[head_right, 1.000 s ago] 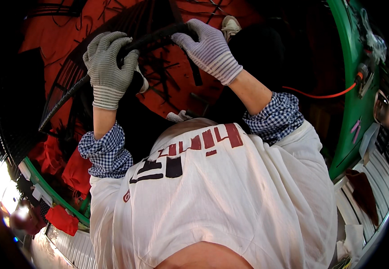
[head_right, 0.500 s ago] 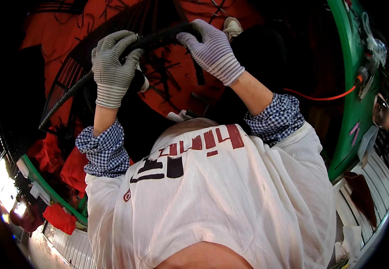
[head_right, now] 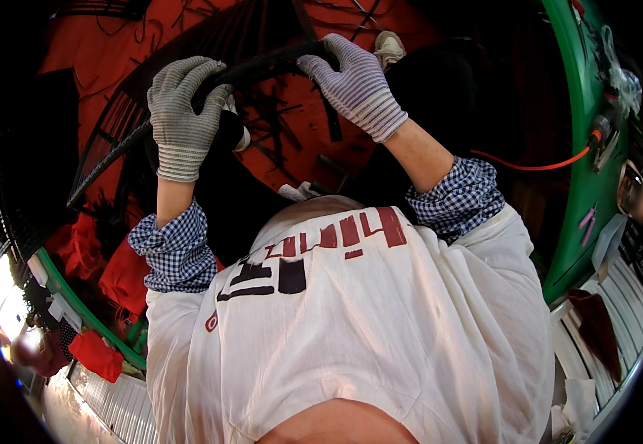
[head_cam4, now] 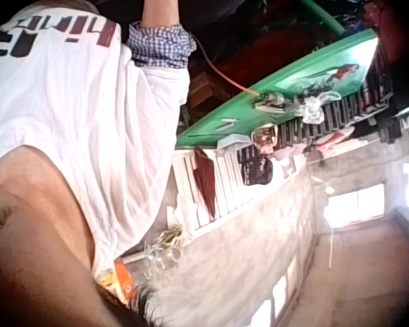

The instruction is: The person weaves black strips onto a metal frame by hand and secures them with a pneumatic stapler.

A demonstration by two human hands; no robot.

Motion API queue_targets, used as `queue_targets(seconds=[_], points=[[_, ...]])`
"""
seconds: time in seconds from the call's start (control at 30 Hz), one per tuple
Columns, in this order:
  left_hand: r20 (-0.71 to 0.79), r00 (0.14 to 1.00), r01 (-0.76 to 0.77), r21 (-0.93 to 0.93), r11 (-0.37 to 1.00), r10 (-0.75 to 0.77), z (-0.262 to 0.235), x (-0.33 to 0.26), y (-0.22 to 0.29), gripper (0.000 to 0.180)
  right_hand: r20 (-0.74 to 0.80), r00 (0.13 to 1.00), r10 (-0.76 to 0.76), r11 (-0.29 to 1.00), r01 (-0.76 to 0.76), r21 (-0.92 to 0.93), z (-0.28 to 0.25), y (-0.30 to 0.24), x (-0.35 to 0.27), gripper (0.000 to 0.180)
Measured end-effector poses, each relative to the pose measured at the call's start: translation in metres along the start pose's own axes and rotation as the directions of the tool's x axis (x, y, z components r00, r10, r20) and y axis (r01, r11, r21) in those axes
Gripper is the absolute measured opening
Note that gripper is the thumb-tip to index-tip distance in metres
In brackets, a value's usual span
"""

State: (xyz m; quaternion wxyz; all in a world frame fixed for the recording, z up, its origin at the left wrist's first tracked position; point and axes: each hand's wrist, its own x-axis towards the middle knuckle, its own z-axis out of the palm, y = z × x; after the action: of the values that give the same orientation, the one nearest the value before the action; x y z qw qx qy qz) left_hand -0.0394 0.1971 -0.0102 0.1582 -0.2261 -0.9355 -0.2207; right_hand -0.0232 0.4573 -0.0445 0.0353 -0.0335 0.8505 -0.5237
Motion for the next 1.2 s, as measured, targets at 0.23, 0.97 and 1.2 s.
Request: queue_targets(seconds=[0.23,0.97,1.2], points=[[-0.057,0.998,-0.046,-0.172,0.984,0.037,0.011,0.004,-0.002,0.023,-0.034,0.997,-0.067,0.994,0.070,0.082,0.001,0.000,-0.002,0.020],[-0.068,0.997,0.020,-0.027,0.999,-0.021,0.022,-0.009,-0.001,0.027,0.054,0.987,0.150,0.935,-0.160,0.315,0.000,0.017,0.002,0.014],[-0.088,0.996,0.011,-0.036,0.999,-0.014,0.020,-0.009,-0.002,0.028,0.050,0.990,0.131,0.961,-0.139,0.238,-0.003,0.013,0.001,0.015]])
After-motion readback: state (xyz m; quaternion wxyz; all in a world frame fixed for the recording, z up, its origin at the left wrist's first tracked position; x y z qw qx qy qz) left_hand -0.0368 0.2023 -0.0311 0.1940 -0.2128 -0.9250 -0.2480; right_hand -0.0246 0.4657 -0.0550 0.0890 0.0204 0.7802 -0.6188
